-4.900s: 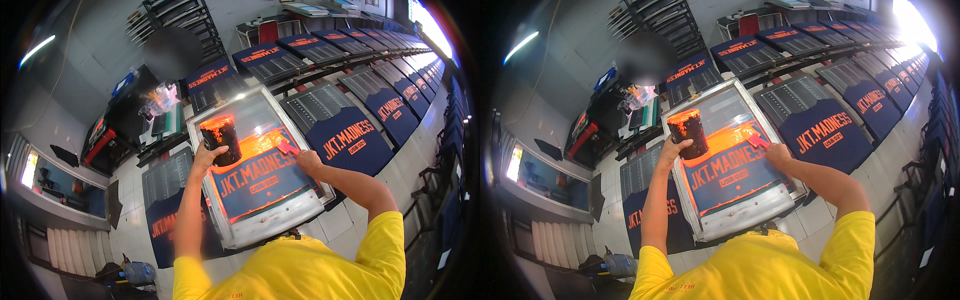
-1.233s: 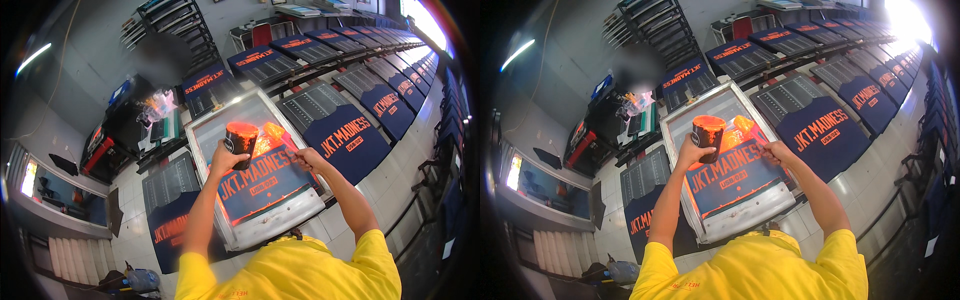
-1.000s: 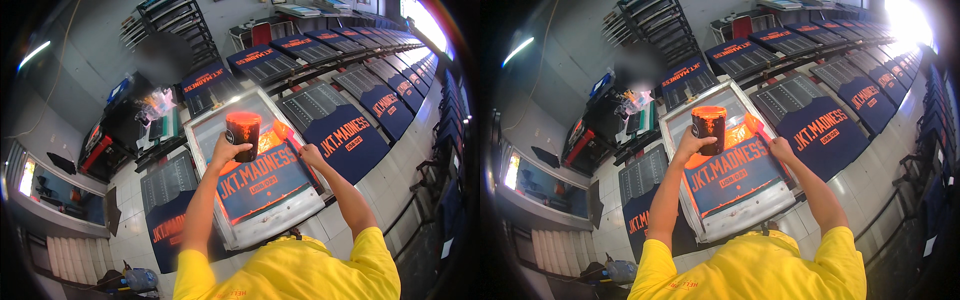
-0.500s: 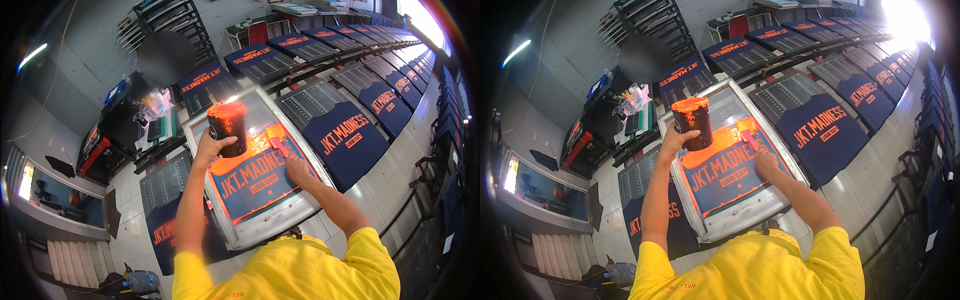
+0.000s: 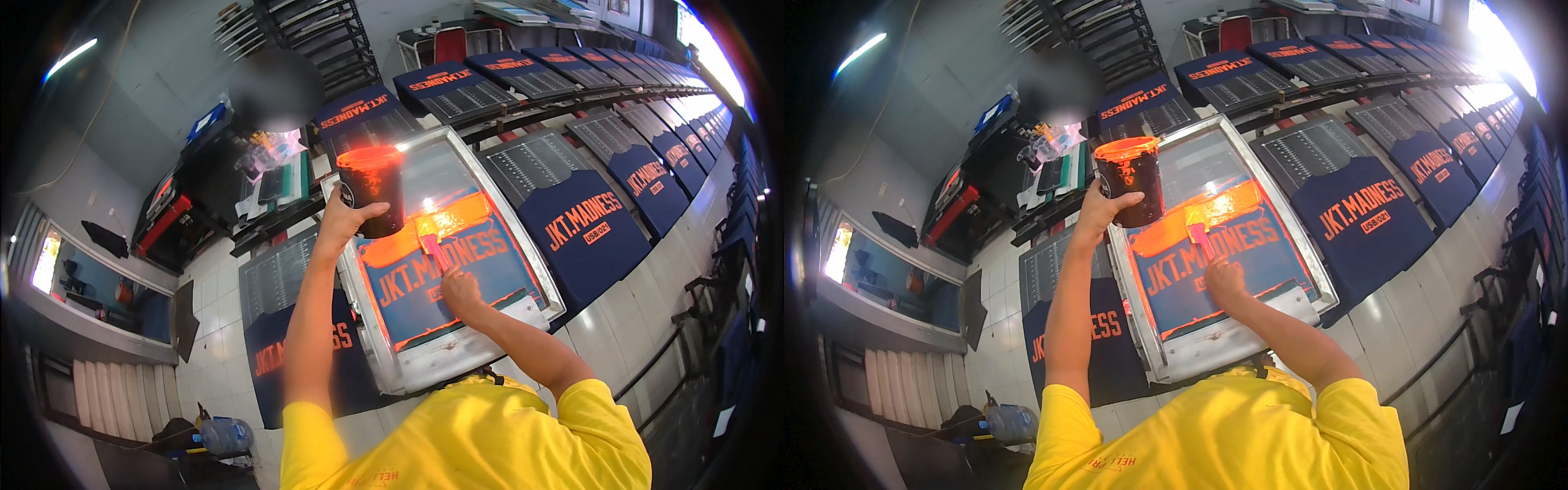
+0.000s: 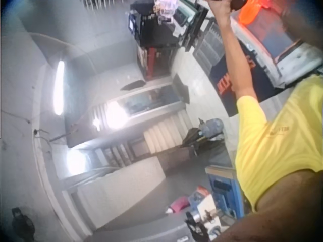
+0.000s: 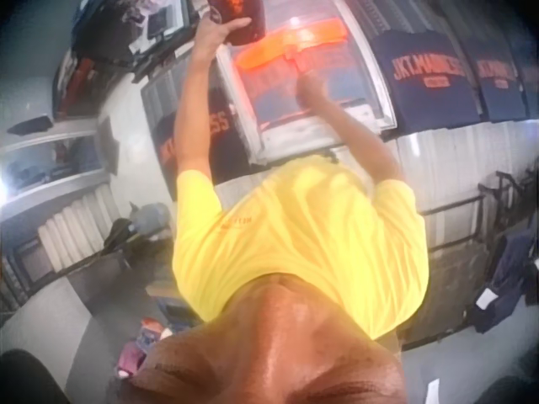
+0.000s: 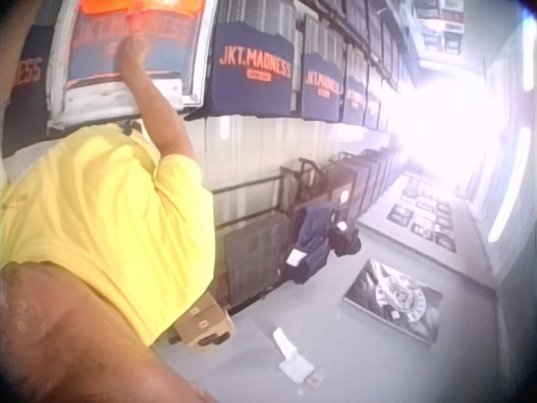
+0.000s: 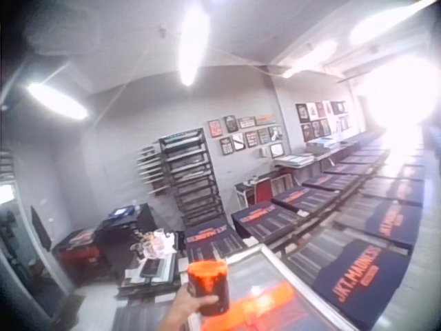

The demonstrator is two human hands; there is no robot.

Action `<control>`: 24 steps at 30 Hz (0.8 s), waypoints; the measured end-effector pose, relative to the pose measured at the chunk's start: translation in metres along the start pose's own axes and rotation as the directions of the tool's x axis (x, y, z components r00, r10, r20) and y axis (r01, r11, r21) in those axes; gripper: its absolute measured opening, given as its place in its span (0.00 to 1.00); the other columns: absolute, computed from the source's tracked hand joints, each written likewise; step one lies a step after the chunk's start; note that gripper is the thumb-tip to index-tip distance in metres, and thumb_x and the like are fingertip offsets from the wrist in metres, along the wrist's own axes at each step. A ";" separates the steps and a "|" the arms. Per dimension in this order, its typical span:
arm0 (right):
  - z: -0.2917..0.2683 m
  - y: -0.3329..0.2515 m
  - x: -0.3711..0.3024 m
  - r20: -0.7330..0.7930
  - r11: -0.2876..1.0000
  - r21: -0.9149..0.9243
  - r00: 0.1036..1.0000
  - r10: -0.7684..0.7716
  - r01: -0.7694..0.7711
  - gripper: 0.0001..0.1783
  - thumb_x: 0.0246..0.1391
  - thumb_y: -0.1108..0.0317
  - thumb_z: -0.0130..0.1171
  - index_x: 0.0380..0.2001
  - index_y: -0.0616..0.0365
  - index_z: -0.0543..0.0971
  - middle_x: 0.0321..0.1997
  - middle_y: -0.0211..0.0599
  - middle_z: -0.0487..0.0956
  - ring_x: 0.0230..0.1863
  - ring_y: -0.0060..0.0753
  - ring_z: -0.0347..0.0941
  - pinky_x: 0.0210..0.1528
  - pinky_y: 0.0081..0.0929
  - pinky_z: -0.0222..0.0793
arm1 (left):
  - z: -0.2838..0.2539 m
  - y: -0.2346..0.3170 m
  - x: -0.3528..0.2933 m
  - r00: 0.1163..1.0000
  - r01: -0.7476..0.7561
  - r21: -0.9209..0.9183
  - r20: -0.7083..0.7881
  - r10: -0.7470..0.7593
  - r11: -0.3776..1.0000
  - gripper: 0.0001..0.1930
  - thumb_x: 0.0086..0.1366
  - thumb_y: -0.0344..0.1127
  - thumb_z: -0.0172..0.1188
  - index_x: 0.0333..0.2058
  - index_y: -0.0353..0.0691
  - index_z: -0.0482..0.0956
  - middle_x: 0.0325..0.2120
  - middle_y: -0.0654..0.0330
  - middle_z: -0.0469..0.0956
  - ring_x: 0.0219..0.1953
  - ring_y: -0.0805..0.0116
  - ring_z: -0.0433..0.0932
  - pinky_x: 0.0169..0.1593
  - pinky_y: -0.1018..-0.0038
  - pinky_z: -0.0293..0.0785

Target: The person spreads orange ink from a container onto a silkscreen using a spatula and then uses a squeegee to press the ink across the screen multiple times to print designs onto several navy t-shirts.

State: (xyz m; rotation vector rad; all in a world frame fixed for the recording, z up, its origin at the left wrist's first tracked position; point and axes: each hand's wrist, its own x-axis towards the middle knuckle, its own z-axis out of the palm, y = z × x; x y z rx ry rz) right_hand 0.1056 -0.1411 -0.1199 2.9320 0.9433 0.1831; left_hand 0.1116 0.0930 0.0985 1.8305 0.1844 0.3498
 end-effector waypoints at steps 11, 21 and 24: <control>-0.001 -0.073 -0.001 -0.067 0.988 0.035 0.987 -0.149 0.151 0.10 0.52 0.70 0.53 0.34 0.64 0.78 0.28 0.35 0.78 0.26 0.28 0.80 0.21 0.24 0.76 | -0.013 -0.011 -0.011 0.998 0.055 -0.050 -0.008 -0.056 0.997 0.39 0.42 0.37 0.81 0.51 0.28 0.70 0.45 0.51 0.79 0.47 0.64 0.80 0.52 0.72 0.75; -0.021 -0.008 0.022 -0.217 0.901 -0.265 0.889 -0.403 0.344 0.16 0.54 0.66 0.53 0.43 0.63 0.76 0.28 0.33 0.78 0.28 0.31 0.78 0.26 0.30 0.69 | -0.021 -0.033 -0.013 0.997 0.039 -0.021 -0.071 -0.040 0.999 0.35 0.44 0.33 0.79 0.50 0.32 0.71 0.44 0.56 0.80 0.45 0.66 0.80 0.51 0.71 0.77; -0.045 0.033 0.036 -0.154 0.845 -0.325 0.858 -0.490 0.424 0.15 0.54 0.65 0.53 0.43 0.62 0.76 0.30 0.32 0.78 0.31 0.31 0.78 0.31 0.30 0.69 | -0.022 -0.045 -0.012 0.996 0.029 -0.037 -0.085 -0.032 0.999 0.35 0.42 0.35 0.80 0.48 0.30 0.72 0.43 0.53 0.80 0.43 0.65 0.81 0.50 0.71 0.77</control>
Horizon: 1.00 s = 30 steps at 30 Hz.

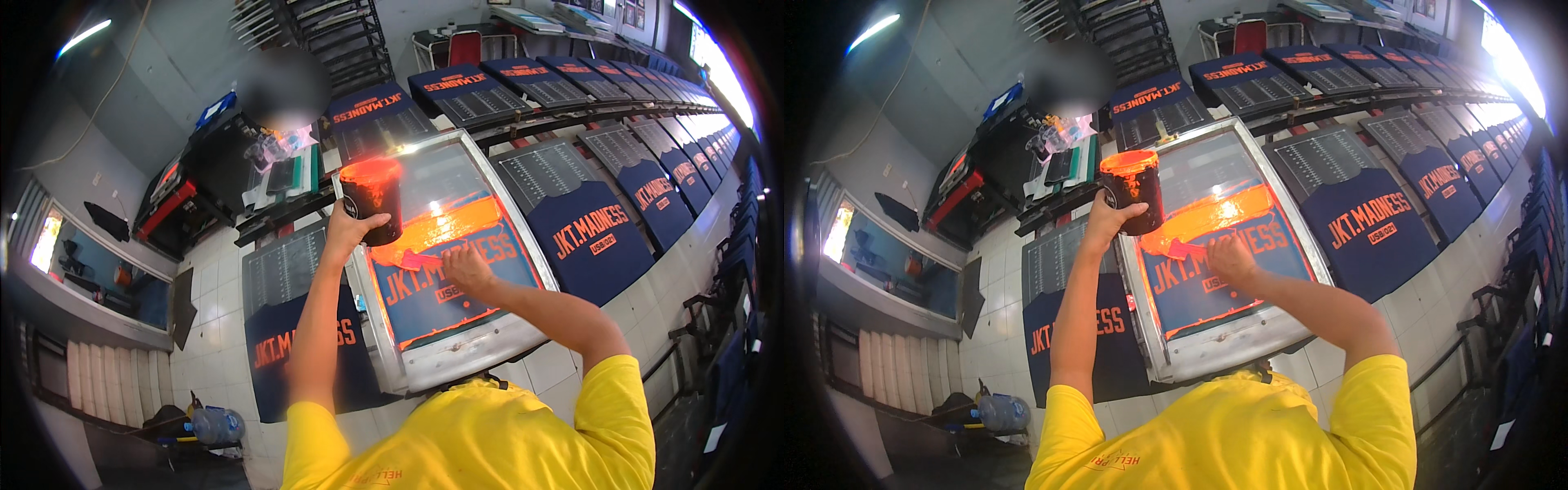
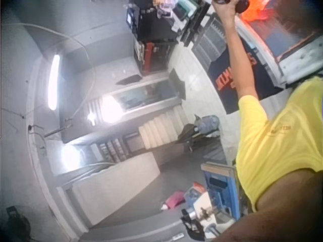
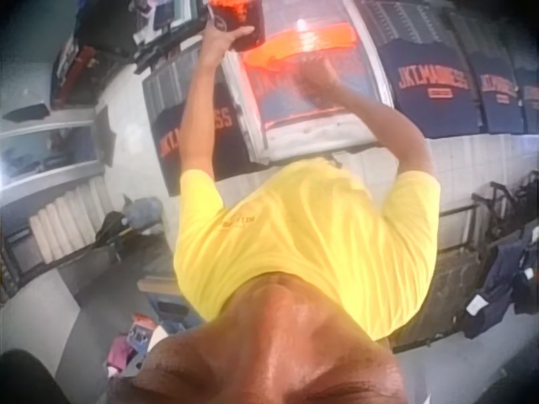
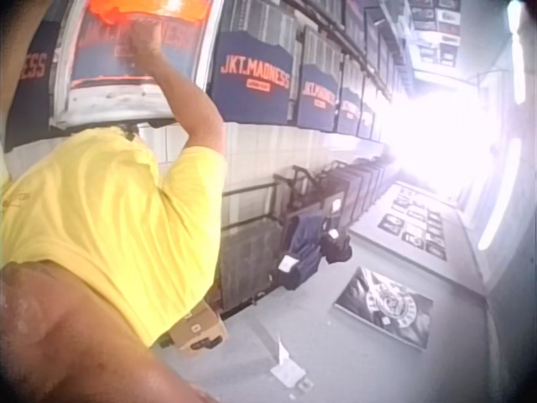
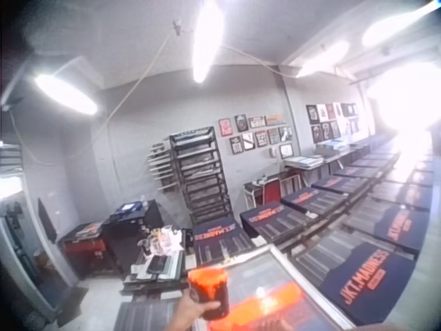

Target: The person spreads orange ink from a container onto a silkscreen using a spatula and then uses a squeegee to press the ink across the screen multiple times to print designs onto several navy t-shirts.

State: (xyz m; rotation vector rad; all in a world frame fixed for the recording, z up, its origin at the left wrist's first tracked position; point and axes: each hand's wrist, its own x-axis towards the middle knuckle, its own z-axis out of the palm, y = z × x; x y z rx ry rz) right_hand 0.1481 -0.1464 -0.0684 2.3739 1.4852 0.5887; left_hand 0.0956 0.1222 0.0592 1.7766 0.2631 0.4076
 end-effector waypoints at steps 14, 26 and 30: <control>-0.036 0.139 -0.043 0.290 0.875 0.368 0.933 0.212 -0.313 0.08 0.52 0.66 0.57 0.33 0.58 0.79 0.34 0.44 0.83 0.36 0.46 0.82 0.36 0.42 0.76 | 0.036 -0.040 -0.005 0.947 -0.285 0.355 -0.041 0.320 0.890 0.49 0.36 0.38 0.81 0.57 0.31 0.64 0.46 0.49 0.78 0.50 0.57 0.79 0.56 0.65 0.73; -0.098 0.191 -0.053 0.089 0.825 0.492 0.958 0.272 -0.279 0.12 0.57 0.60 0.54 0.28 0.58 0.79 0.26 0.45 0.81 0.30 0.52 0.79 0.32 0.47 0.73 | 0.053 -0.047 -0.006 0.908 -0.397 0.681 0.193 0.373 0.615 0.50 0.34 0.37 0.79 0.57 0.31 0.62 0.53 0.44 0.71 0.57 0.42 0.69 0.60 0.57 0.67; -0.092 0.185 -0.035 0.080 0.850 0.471 0.971 0.227 -0.238 0.13 0.56 0.60 0.53 0.28 0.59 0.80 0.26 0.44 0.82 0.30 0.50 0.80 0.32 0.45 0.74 | 0.062 -0.055 -0.004 0.841 -0.490 0.703 0.227 0.491 0.515 0.53 0.34 0.36 0.80 0.60 0.32 0.60 0.56 0.44 0.69 0.60 0.41 0.67 0.64 0.56 0.64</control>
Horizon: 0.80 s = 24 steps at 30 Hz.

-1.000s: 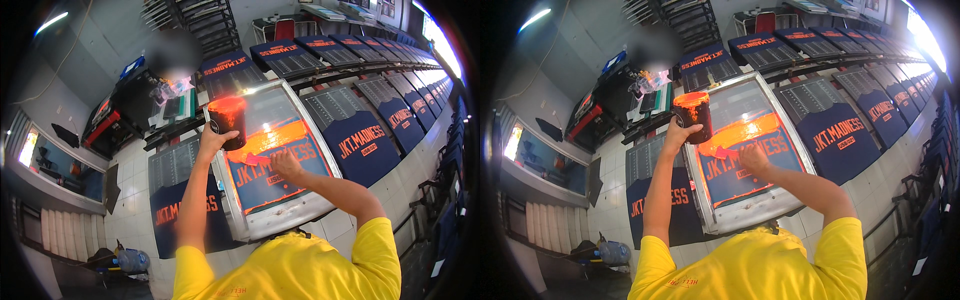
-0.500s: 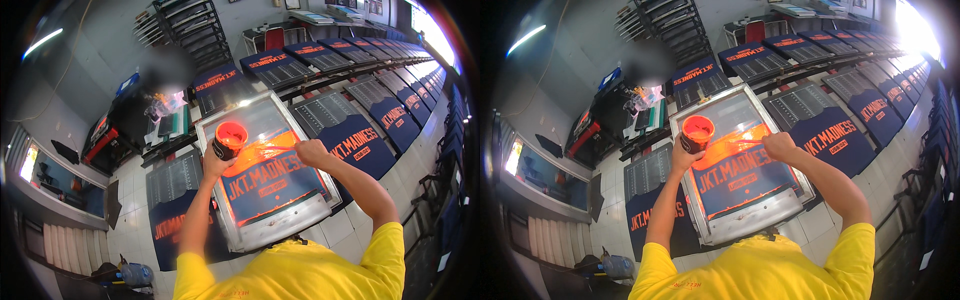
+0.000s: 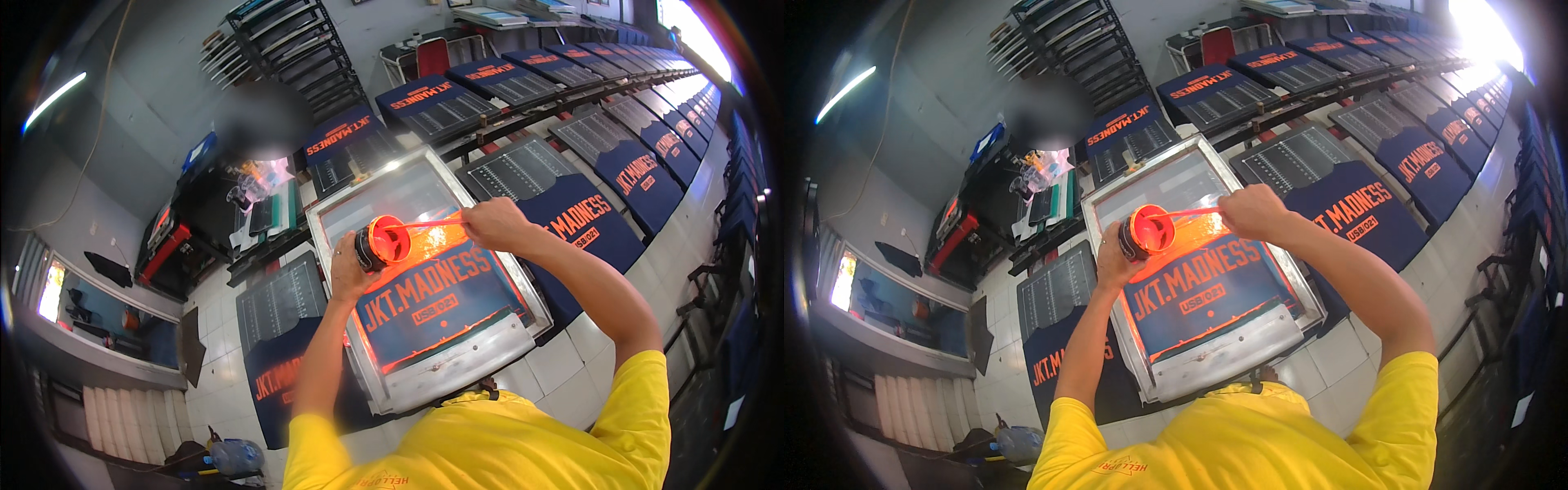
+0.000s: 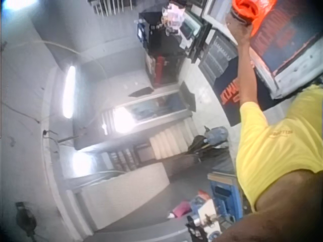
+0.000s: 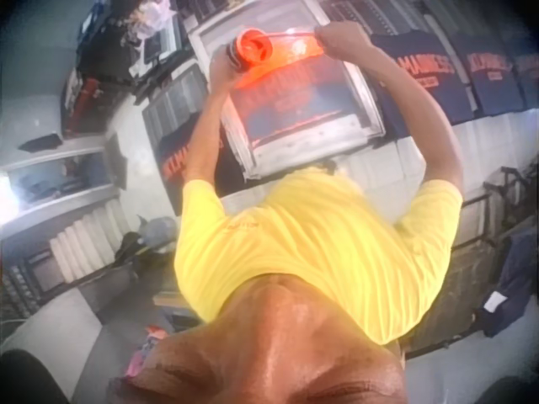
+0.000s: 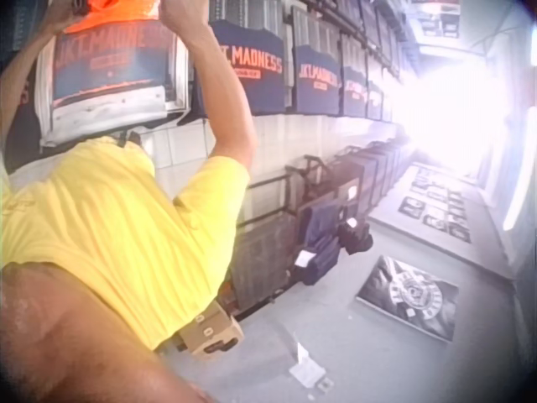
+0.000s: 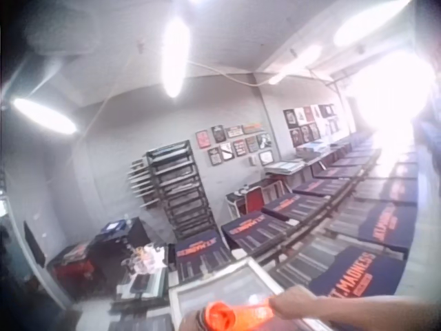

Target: The person spreads orange ink from a container onto a silkscreen using a spatula and then uses a squeegee to press the ink across the screen multiple times to print designs onto several navy t-shirts.

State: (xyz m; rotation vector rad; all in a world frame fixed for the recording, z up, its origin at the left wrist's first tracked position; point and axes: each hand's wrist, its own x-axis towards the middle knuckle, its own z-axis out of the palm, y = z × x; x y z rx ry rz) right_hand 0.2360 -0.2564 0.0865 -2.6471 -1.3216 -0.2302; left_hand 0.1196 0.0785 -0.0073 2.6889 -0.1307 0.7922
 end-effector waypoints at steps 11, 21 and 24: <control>0.025 -0.033 0.022 0.506 0.866 0.410 0.861 0.044 -0.285 0.18 0.57 0.61 0.48 0.24 0.60 0.81 0.21 0.42 0.79 0.21 0.44 0.77 0.24 0.44 0.72 | 0.005 -0.008 -0.012 0.967 -0.218 0.041 -0.129 0.222 0.975 0.55 0.37 0.40 0.82 0.63 0.36 0.58 0.60 0.44 0.65 0.64 0.40 0.63 0.66 0.54 0.62; 0.054 -0.044 -0.003 0.713 0.031 0.686 0.663 -0.228 -0.727 0.15 0.62 0.62 0.45 0.27 0.61 0.74 0.08 0.22 0.57 0.07 0.17 0.48 0.09 0.22 0.42 | -0.008 -0.004 -0.011 0.949 -0.267 0.112 -0.141 0.281 0.957 0.56 0.41 0.47 0.80 0.65 0.35 0.55 0.62 0.45 0.63 0.64 0.38 0.62 0.67 0.51 0.61; 0.069 -0.053 -0.014 0.668 -0.247 0.615 0.661 -0.342 -0.749 0.17 0.67 0.61 0.42 0.27 0.58 0.72 0.08 0.20 0.55 0.07 0.15 0.47 0.09 0.20 0.42 | -0.010 -0.002 -0.012 0.954 -0.243 0.103 -0.155 0.257 0.964 0.56 0.42 0.49 0.79 0.65 0.35 0.55 0.61 0.44 0.63 0.64 0.39 0.62 0.67 0.51 0.61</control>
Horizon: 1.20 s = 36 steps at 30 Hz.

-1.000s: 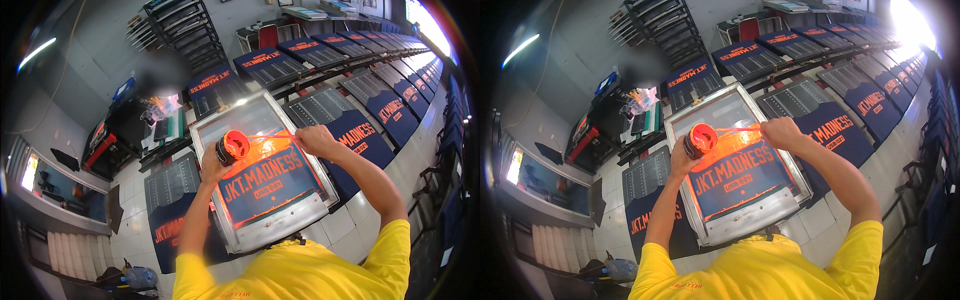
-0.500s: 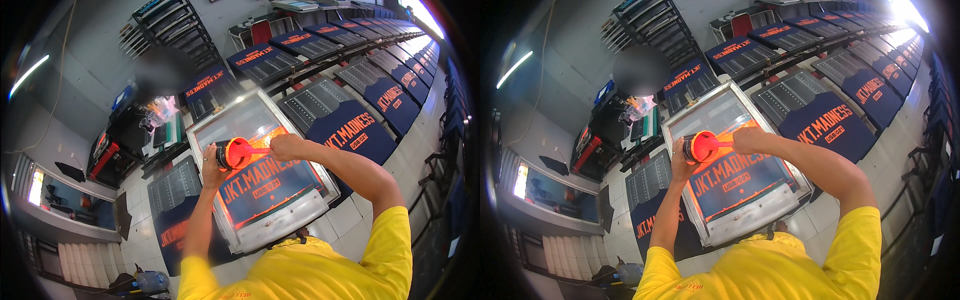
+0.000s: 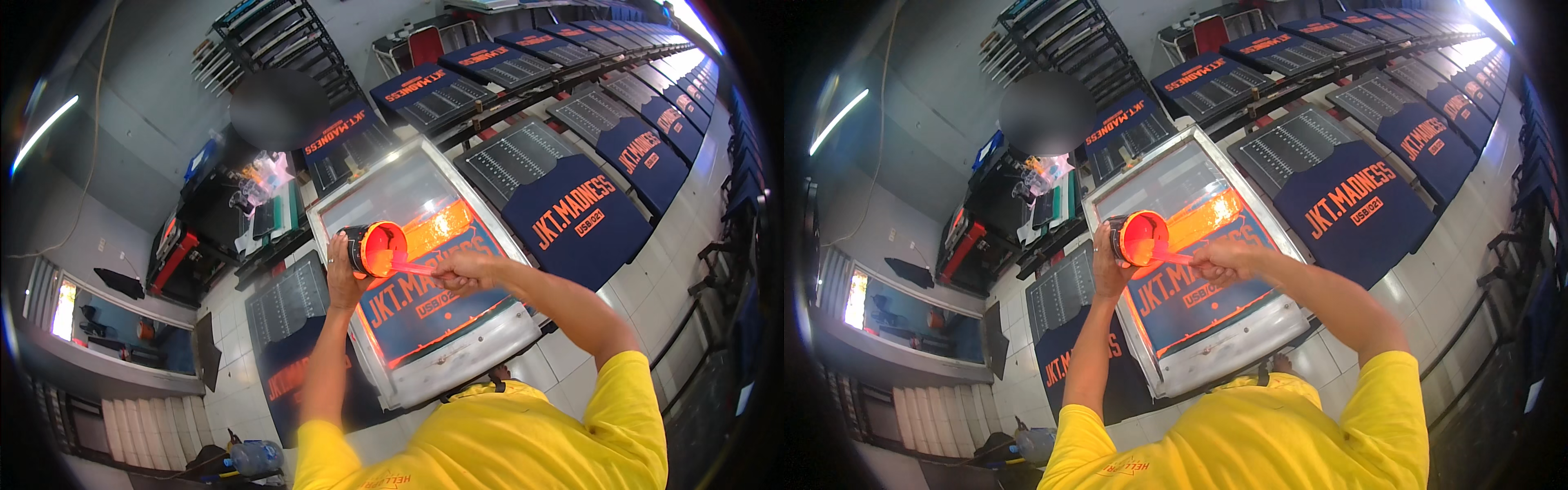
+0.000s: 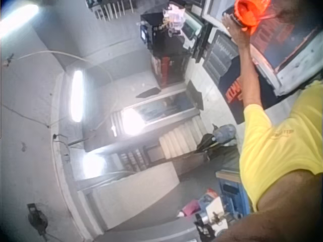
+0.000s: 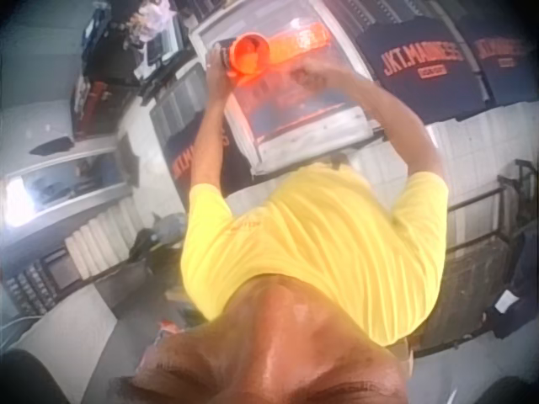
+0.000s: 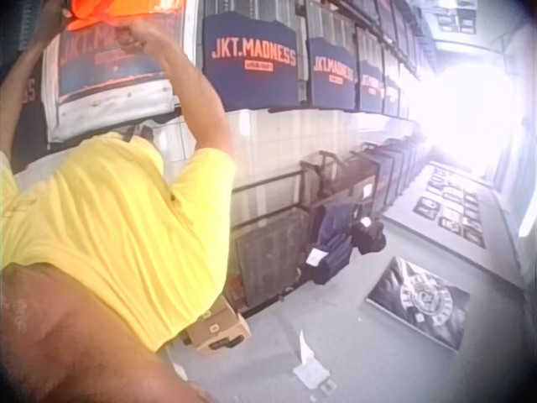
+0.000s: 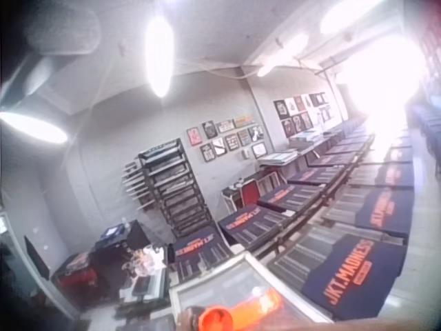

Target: The person spreads orange ink from a container onto a silkscreen using a spatula and then uses a squeegee to press the ink across the screen multiple times to print designs onto several navy t-shirts.

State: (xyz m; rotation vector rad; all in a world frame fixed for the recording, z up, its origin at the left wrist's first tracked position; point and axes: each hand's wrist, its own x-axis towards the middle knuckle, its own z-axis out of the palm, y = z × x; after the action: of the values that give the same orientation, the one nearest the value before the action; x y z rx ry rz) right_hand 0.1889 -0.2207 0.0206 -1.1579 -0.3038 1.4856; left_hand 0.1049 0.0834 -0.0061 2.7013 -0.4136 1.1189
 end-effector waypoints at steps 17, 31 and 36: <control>0.001 0.034 0.018 0.107 0.927 0.340 0.973 -0.203 0.156 0.19 0.70 0.59 0.41 0.30 0.59 0.74 0.08 0.21 0.56 0.06 0.14 0.48 0.08 0.18 0.43 | -0.020 0.033 -0.019 0.825 0.562 -0.182 0.065 -0.561 0.807 0.50 0.36 0.39 0.80 0.59 0.35 0.63 0.51 0.46 0.73 0.55 0.46 0.72 0.57 0.59 0.70; -0.024 0.020 0.029 -0.157 0.986 0.017 0.974 -0.164 0.169 0.17 0.68 0.60 0.44 0.30 0.60 0.74 0.10 0.22 0.59 0.09 0.16 0.49 0.12 0.20 0.43 | -0.065 0.019 -0.018 0.668 0.653 0.343 0.159 -0.727 0.676 0.49 0.36 0.46 0.81 0.55 0.32 0.63 0.49 0.47 0.74 0.51 0.45 0.76 0.53 0.58 0.74; -0.025 0.028 0.053 -0.253 0.979 -0.151 0.952 -0.174 0.139 0.18 0.65 0.60 0.47 0.27 0.62 0.76 0.09 0.25 0.62 0.08 0.19 0.51 0.11 0.22 0.45 | -0.081 0.014 -0.001 0.546 0.714 0.370 0.236 -0.804 0.594 0.51 0.36 0.49 0.80 0.55 0.31 0.64 0.49 0.45 0.75 0.50 0.45 0.78 0.51 0.58 0.76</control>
State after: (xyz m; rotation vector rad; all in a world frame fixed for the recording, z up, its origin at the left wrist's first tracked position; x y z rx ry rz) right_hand 0.1996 -0.1936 -0.0377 -1.3894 -0.3046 1.1691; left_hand 0.0463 0.0929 0.0509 2.7515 0.8812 0.3748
